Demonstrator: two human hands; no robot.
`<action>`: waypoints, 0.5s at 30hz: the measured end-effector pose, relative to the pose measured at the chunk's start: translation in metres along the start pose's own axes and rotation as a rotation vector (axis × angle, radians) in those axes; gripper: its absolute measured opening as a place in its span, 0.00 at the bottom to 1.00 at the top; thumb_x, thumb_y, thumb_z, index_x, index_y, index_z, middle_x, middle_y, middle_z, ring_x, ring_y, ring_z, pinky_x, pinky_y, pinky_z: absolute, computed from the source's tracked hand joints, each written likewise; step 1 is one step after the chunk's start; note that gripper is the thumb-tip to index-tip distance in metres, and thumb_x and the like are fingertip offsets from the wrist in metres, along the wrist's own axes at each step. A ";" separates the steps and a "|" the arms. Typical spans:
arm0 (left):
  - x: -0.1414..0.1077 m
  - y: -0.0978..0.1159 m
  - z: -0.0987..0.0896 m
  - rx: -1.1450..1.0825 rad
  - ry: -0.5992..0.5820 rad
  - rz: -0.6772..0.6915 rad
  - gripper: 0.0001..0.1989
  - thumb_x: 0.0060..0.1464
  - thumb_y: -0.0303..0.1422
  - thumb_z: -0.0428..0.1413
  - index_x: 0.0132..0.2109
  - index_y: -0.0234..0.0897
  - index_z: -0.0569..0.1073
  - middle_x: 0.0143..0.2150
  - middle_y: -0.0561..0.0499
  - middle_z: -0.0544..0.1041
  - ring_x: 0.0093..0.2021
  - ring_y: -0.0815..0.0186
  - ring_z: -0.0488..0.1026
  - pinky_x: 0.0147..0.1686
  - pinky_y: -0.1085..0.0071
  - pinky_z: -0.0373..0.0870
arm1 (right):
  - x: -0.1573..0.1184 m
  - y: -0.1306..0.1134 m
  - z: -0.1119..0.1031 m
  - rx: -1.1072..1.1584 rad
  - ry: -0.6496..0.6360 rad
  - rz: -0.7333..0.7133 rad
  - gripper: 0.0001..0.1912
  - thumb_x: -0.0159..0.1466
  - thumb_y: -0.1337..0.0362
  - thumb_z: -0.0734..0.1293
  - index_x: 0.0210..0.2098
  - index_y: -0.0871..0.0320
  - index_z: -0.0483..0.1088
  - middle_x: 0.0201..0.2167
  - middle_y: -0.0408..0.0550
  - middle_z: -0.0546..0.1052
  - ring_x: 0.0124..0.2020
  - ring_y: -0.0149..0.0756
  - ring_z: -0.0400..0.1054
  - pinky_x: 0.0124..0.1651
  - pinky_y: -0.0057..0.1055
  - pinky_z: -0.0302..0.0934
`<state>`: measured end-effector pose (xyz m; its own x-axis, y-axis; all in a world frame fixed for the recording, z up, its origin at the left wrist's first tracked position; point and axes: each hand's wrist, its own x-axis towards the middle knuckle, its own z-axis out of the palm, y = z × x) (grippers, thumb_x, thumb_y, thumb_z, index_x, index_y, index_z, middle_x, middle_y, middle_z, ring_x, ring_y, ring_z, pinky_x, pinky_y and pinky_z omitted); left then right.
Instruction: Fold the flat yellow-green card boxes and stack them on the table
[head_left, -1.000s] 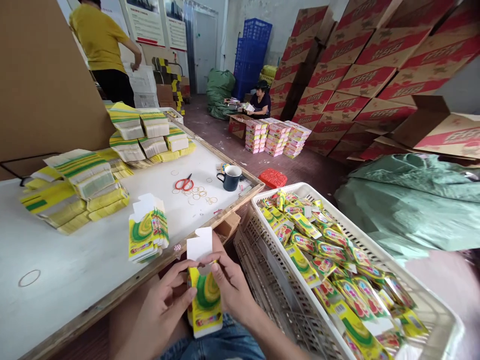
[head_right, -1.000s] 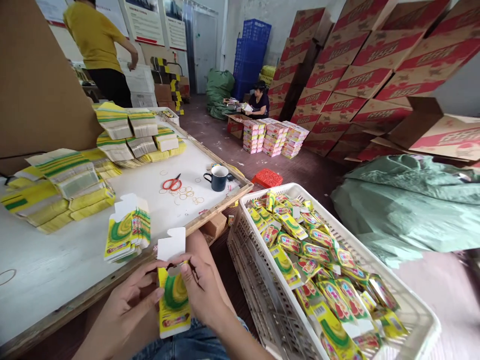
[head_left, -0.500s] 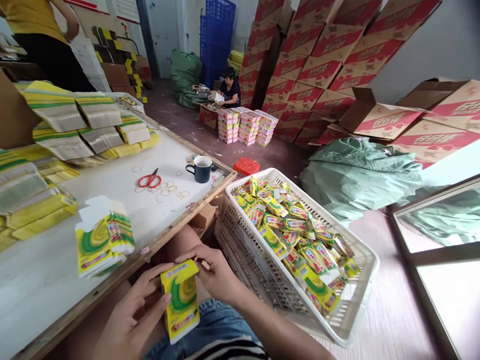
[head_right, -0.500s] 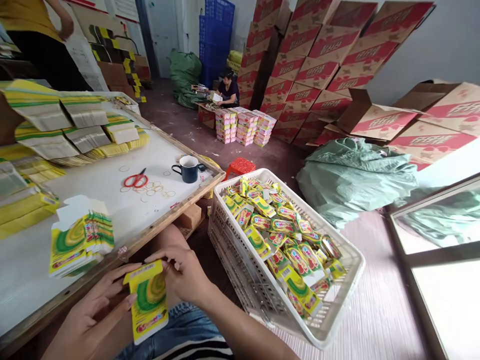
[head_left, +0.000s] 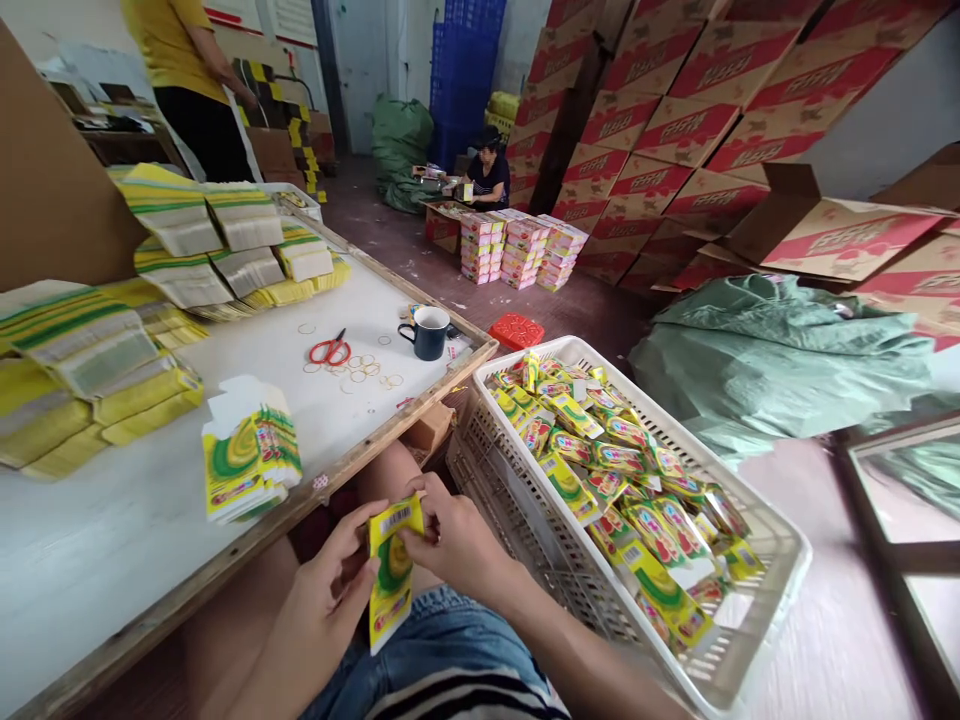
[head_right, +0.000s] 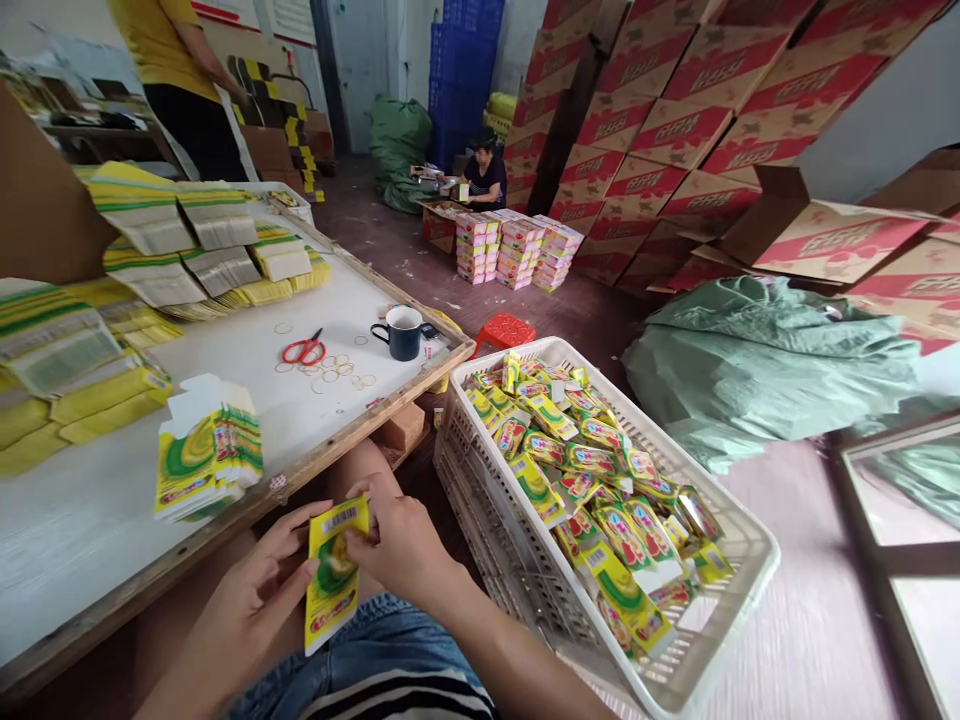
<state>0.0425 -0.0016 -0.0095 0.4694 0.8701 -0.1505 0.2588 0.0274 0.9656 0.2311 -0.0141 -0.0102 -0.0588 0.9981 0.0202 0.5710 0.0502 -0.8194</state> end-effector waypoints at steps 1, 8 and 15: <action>0.000 0.001 0.000 -0.009 0.001 -0.012 0.25 0.61 0.38 0.51 0.63 0.42 0.59 0.58 0.43 0.74 0.56 0.56 0.73 0.49 0.66 0.75 | 0.000 0.000 0.000 -0.007 -0.006 0.010 0.20 0.54 0.71 0.67 0.46 0.55 0.65 0.25 0.36 0.70 0.22 0.28 0.63 0.27 0.23 0.54; 0.001 0.007 0.003 -0.066 0.024 -0.024 0.22 0.59 0.39 0.52 0.59 0.42 0.63 0.57 0.44 0.75 0.56 0.56 0.73 0.50 0.64 0.74 | -0.001 -0.003 0.002 -0.004 0.040 0.050 0.20 0.52 0.73 0.69 0.44 0.55 0.66 0.25 0.37 0.70 0.22 0.29 0.63 0.27 0.24 0.54; 0.004 0.009 -0.001 -0.220 -0.031 -0.069 0.25 0.58 0.39 0.55 0.60 0.41 0.62 0.55 0.44 0.77 0.54 0.55 0.74 0.49 0.64 0.75 | -0.003 0.010 -0.013 0.403 0.039 -0.081 0.07 0.63 0.62 0.67 0.37 0.58 0.75 0.33 0.46 0.75 0.30 0.30 0.67 0.32 0.25 0.62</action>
<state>0.0459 0.0025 -0.0016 0.4839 0.8467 -0.2213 0.1029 0.1961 0.9752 0.2472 -0.0159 -0.0111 -0.0547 0.9925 0.1093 0.1993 0.1181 -0.9728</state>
